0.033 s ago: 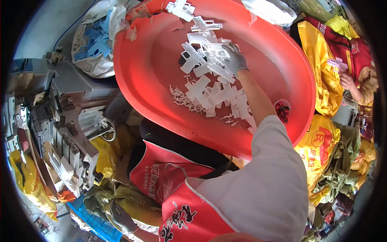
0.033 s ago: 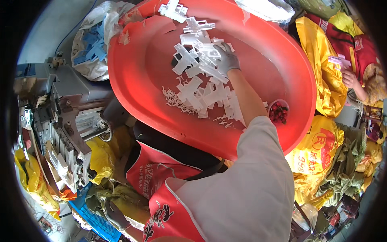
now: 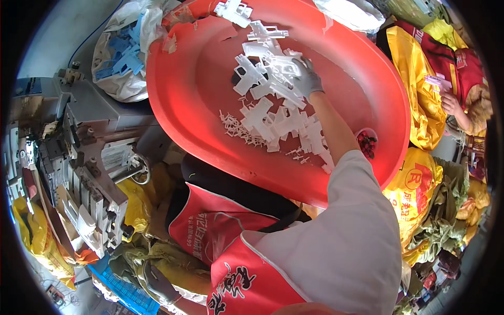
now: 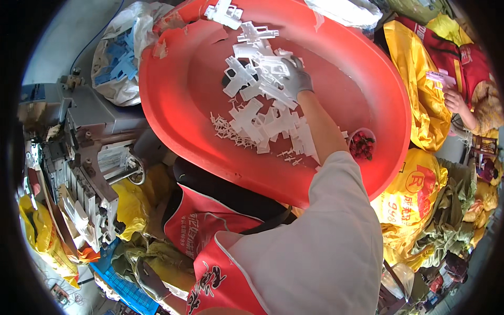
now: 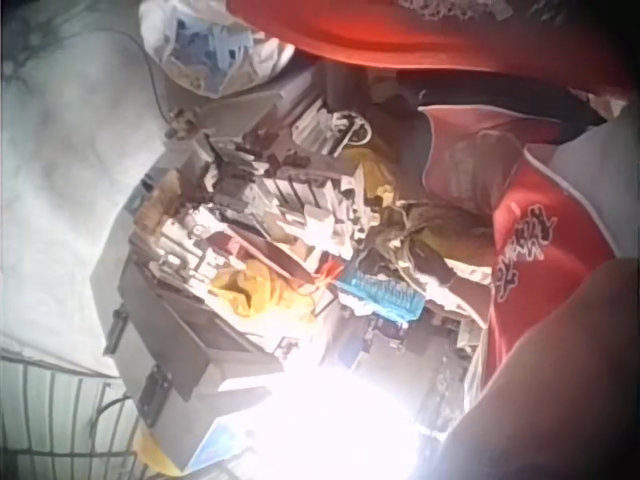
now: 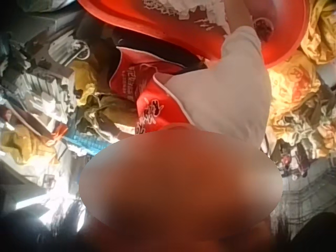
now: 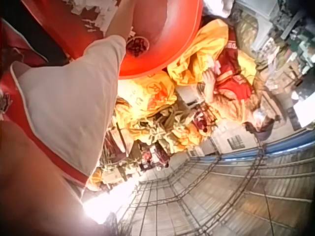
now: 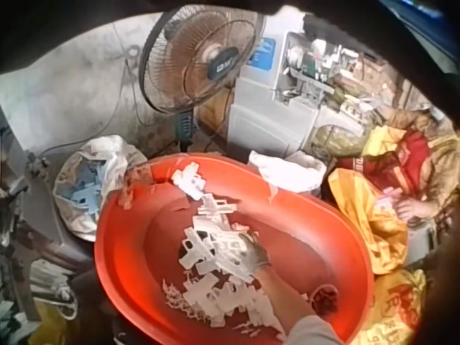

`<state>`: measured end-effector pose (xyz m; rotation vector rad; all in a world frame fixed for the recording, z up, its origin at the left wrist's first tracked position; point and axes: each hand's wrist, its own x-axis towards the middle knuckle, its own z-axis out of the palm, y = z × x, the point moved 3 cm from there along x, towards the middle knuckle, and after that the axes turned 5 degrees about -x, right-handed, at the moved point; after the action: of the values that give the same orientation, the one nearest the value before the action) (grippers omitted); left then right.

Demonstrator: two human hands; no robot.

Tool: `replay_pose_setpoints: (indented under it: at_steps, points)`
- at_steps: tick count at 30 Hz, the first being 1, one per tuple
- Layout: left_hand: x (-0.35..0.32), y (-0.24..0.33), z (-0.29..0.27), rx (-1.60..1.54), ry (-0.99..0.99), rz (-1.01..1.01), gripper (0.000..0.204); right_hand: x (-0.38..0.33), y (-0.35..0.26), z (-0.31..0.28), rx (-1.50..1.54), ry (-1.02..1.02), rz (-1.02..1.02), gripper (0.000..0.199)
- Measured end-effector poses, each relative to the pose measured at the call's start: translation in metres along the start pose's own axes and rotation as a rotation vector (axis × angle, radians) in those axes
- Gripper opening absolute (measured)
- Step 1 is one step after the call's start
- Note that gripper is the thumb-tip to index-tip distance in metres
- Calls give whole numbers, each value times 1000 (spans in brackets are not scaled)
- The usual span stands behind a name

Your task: Processing plastic toy components using a machine and sorting them into a bag.

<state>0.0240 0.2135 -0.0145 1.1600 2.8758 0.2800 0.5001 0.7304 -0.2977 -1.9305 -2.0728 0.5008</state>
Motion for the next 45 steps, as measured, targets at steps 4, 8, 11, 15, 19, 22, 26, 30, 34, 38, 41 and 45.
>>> replay_pose_setpoints:
  at_steps: [4,8,11,15,19,22,26,30,34,38,41,45]
  points:
    - [8,-3,6,17,-12,64,25,-10,93,-26,-134,375,-127,48]
    - [1,-8,1,65,-7,36,25,-55,90,-83,-383,348,543,58]
    - [10,-9,16,20,-50,40,26,-47,110,-65,-482,222,333,63]
    - [23,9,19,-14,-96,108,26,-18,58,-27,-211,50,122,70]
    - [32,17,13,-19,-27,153,23,10,48,-23,-322,-178,236,81]
    - [24,14,13,4,-32,101,23,25,59,-37,-497,-261,259,77]
    - [18,10,25,-49,-61,90,21,21,65,-77,-760,119,494,68]
    - [29,19,33,-59,-78,136,21,79,25,-46,-516,168,54,60]
    - [40,44,24,-38,-52,160,20,130,-54,1,-424,-133,13,61]
    - [39,42,22,-45,-71,176,21,143,-27,34,-98,-238,145,73]
    - [24,27,28,-85,-74,56,22,99,-46,32,-35,-228,-14,69]
    - [37,27,50,-118,-131,125,22,15,-56,16,-17,-212,-284,45]
